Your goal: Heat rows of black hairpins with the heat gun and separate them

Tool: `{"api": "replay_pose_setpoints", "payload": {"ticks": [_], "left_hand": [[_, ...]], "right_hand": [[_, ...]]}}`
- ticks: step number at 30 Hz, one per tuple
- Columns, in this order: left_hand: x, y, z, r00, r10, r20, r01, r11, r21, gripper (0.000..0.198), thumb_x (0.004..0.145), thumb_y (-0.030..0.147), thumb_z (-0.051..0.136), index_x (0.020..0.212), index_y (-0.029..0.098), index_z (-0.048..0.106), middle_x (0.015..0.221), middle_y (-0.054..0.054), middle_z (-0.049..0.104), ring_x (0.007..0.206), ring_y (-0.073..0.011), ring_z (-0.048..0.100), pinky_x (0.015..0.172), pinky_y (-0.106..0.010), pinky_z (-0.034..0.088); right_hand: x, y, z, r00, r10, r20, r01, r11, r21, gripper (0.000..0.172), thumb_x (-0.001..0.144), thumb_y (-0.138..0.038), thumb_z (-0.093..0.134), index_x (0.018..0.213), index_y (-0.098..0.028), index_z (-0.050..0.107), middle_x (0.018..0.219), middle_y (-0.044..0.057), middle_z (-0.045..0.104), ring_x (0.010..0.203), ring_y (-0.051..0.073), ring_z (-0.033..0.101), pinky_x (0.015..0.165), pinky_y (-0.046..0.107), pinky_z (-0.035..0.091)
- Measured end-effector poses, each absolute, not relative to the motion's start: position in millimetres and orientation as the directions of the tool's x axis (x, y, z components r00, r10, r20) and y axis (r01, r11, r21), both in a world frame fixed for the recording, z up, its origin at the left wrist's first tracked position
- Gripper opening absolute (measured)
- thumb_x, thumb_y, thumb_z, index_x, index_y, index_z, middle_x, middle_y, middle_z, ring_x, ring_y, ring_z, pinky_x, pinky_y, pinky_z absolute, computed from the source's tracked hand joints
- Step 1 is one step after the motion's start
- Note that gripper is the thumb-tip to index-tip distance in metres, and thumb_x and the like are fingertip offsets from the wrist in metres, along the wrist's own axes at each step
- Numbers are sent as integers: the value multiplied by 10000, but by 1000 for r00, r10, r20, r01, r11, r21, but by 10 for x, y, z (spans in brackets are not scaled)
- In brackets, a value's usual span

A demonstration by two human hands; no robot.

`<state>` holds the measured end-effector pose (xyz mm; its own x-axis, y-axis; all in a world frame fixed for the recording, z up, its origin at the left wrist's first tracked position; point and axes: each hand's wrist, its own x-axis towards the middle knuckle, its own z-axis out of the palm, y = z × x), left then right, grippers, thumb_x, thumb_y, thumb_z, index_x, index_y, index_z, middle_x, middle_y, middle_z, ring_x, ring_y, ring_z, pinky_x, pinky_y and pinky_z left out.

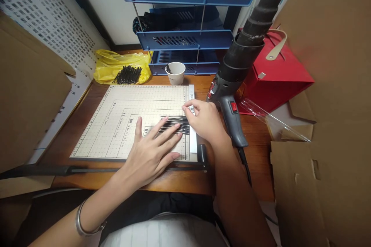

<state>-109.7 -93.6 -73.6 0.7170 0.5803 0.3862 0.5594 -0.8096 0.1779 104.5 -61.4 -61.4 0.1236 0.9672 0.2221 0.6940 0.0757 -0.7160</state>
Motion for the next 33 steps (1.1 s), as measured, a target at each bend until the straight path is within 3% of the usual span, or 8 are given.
{"api": "replay_pose_setpoints", "payload": {"ticks": [10, 16, 25, 29, 33], "left_hand": [[-1107, -947, -727, 713, 583, 389, 556, -809, 192, 464, 1102, 485, 375, 1347, 196, 643, 1494, -32, 585, 1474, -305, 424, 1254, -601, -125], [-1093, -913, -722, 703, 579, 414, 578, -804, 144, 492, 1101, 487, 371, 1360, 168, 642, 1511, -44, 569, 1495, -291, 395, 1290, -506, -46], [-1055, -870, -723, 716, 564, 410, 571, -812, 119, 490, 1092, 512, 383, 1319, 185, 668, 1518, -34, 563, 1498, -287, 391, 1292, -505, -68], [-1053, -855, -709, 728, 558, 397, 555, -821, 136, 465, 1086, 500, 414, 1317, 187, 669, 1525, -51, 556, 1499, -297, 389, 1294, -562, 25], [-1050, -856, -699, 722, 566, 399, 550, -818, 166, 488, 1095, 492, 382, 1295, 161, 681, 1523, -60, 558, 1499, -298, 389, 1299, -541, 63]], "right_hand": [[1068, -608, -628, 133, 967, 215, 691, 65, -720, 257, 892, -370, 604, 876, -175, 770, 519, -42, 376, 515, 97, 356, 554, 269, 278], [1068, -609, -630, 135, 967, 215, 690, 64, -721, 252, 892, -355, 599, 882, -177, 776, 517, -42, 382, 516, 97, 359, 558, 267, 283], [1061, -611, -611, 130, 968, 215, 690, 67, -721, 253, 891, -358, 594, 867, -177, 769, 515, -42, 374, 514, 96, 348, 560, 268, 280], [1047, -611, -604, 133, 968, 214, 692, 64, -719, 256, 885, -361, 596, 858, -174, 769, 521, -37, 392, 518, 97, 348, 565, 269, 280], [1043, -612, -602, 131, 969, 208, 693, 61, -718, 263, 885, -368, 593, 862, -175, 770, 516, -39, 388, 518, 98, 349, 562, 268, 282]]}}
